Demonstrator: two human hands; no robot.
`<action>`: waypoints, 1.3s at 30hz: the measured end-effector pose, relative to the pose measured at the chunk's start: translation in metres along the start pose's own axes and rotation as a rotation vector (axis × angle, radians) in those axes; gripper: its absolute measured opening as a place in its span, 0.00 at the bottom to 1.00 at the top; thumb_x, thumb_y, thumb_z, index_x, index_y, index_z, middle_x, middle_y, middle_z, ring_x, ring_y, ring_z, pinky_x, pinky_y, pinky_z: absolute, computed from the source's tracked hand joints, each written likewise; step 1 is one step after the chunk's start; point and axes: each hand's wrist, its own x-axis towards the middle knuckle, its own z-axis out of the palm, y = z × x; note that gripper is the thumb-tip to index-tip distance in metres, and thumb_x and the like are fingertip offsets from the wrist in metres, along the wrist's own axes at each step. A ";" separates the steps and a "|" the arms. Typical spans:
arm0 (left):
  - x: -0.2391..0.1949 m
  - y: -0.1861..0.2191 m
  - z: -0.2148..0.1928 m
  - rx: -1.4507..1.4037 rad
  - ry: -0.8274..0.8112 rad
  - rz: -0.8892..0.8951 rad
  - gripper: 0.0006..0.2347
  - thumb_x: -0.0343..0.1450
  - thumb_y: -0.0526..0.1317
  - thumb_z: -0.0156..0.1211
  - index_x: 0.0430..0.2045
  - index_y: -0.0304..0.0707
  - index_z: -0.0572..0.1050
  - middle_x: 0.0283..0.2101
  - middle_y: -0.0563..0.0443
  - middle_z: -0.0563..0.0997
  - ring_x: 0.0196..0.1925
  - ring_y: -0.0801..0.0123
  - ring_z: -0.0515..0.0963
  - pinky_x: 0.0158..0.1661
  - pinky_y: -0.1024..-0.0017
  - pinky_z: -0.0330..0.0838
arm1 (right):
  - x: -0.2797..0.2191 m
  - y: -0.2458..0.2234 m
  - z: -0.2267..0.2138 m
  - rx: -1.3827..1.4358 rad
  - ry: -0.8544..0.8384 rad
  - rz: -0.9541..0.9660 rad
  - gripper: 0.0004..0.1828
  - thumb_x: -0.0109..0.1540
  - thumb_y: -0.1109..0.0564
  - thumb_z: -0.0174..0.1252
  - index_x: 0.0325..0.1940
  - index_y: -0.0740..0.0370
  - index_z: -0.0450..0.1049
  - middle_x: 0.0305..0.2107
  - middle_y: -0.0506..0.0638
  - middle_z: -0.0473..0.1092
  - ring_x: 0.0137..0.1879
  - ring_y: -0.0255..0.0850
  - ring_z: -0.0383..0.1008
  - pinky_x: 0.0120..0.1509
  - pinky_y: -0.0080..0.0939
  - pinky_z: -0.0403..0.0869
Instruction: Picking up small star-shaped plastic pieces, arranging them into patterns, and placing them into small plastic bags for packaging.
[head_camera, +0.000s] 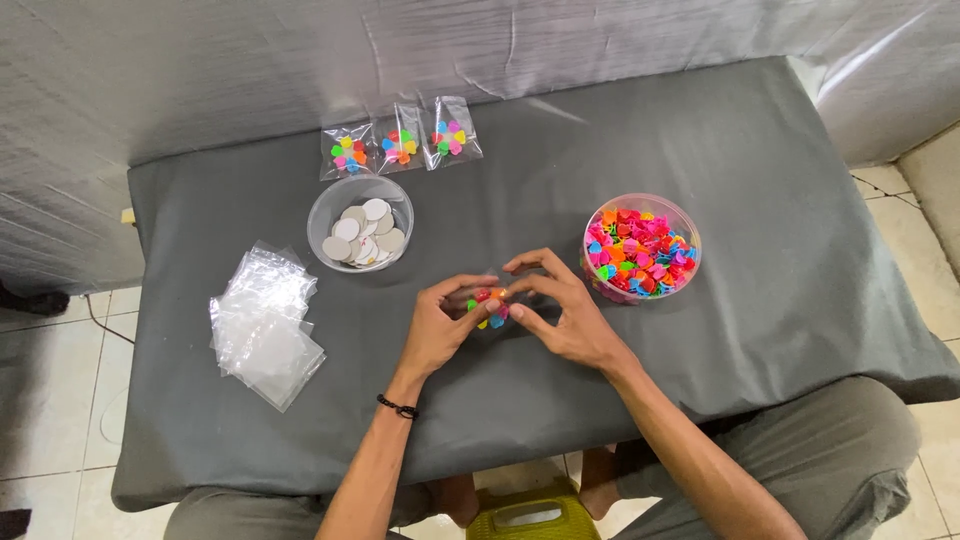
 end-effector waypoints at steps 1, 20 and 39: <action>0.001 -0.002 -0.001 -0.001 -0.004 -0.008 0.14 0.65 0.39 0.74 0.43 0.35 0.83 0.38 0.40 0.87 0.41 0.69 0.83 0.41 0.69 0.81 | 0.000 -0.002 0.000 0.001 -0.028 0.011 0.08 0.64 0.55 0.61 0.44 0.59 0.80 0.51 0.56 0.70 0.58 0.53 0.74 0.55 0.49 0.76; 0.004 -0.016 -0.004 -0.114 -0.058 0.087 0.26 0.62 0.40 0.77 0.55 0.36 0.75 0.47 0.42 0.83 0.48 0.66 0.82 0.42 0.75 0.81 | 0.001 -0.001 0.001 -0.044 0.004 -0.019 0.02 0.62 0.60 0.64 0.37 0.59 0.78 0.49 0.55 0.73 0.54 0.52 0.75 0.51 0.45 0.76; -0.004 0.009 0.000 -0.042 0.035 0.137 0.17 0.63 0.37 0.77 0.45 0.39 0.81 0.37 0.45 0.88 0.42 0.75 0.80 0.45 0.72 0.78 | -0.006 0.007 0.006 -0.006 0.068 0.152 0.25 0.58 0.59 0.70 0.53 0.60 0.66 0.41 0.52 0.80 0.45 0.44 0.82 0.48 0.40 0.77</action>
